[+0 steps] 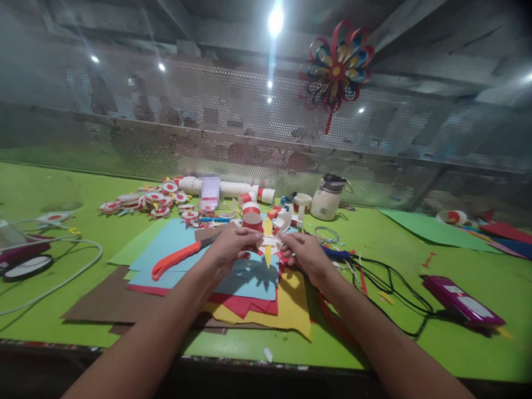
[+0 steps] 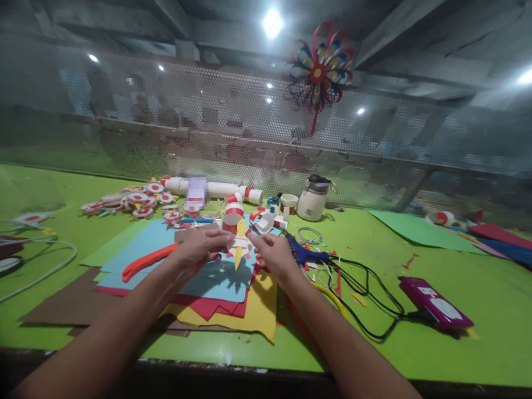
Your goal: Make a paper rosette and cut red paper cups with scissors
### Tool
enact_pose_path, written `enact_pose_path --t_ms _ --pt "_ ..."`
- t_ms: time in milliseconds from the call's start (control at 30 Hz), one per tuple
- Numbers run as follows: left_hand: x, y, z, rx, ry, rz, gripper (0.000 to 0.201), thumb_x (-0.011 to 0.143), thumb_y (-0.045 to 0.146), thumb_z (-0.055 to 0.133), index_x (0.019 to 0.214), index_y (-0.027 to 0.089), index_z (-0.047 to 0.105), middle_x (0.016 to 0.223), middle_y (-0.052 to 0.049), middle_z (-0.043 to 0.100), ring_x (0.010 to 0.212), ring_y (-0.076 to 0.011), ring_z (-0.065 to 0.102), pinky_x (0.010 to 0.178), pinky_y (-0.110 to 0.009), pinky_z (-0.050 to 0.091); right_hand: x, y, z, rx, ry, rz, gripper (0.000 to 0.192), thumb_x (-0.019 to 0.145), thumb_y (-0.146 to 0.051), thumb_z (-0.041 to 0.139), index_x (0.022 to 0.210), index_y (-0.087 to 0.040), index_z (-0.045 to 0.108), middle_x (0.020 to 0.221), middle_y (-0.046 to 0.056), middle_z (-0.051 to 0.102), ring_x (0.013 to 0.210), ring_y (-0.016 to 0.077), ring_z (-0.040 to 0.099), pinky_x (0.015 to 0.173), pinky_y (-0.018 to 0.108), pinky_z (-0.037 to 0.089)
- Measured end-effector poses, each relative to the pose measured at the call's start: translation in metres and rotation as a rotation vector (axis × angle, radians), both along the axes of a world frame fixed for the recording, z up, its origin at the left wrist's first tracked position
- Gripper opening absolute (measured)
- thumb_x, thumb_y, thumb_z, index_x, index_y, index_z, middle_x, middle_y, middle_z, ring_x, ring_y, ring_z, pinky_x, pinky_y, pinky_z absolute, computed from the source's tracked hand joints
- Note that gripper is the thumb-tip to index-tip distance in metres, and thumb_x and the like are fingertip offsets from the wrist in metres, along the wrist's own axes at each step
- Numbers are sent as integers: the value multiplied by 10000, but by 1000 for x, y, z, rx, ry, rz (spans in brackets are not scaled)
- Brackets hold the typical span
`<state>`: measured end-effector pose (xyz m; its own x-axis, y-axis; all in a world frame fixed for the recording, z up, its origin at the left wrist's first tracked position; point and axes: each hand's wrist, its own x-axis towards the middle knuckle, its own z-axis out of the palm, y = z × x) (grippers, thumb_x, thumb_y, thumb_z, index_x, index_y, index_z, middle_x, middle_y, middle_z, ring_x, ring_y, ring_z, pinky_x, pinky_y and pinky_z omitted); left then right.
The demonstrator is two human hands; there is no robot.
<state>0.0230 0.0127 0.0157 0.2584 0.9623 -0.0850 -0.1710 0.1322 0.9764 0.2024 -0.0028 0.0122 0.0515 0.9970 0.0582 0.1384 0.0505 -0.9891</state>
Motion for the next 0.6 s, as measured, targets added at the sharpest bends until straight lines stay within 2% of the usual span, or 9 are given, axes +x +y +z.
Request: enact_pose_path --t_ms 133,333,500,600 --pt "3 0 -5 -4 15 -29 299 560 307 798 747 105 681 647 -37 640 560 -96 568 446 -175 355 -5 0 0 -91 -5 100 335 602 -418 765 534 -129 609 478 2 555 417 77 466 375 186 339" --pt "7 2 -14 5 0 -51 249 569 285 786 709 110 676 603 -23 619 533 -96 563 459 -191 392 -4 -2 -6 -130 78 147 332 594 -390 777 524 -146 562 438 -38 501 391 55 410 353 168 289" --pt "10 1 -17 9 -8 -58 211 574 265 778 614 108 644 521 -5 579 468 -81 521 483 -219 433 4 -2 -10 -153 135 217 336 626 -413 763 541 -142 584 475 -20 536 406 63 447 383 188 364" --pt "12 -1 -16 16 -1 -57 225 587 273 775 593 106 625 524 -15 583 475 -87 539 508 -232 458 8 -1 -10 -174 169 278 309 619 -398 781 612 -125 638 536 12 590 446 80 494 437 213 434"
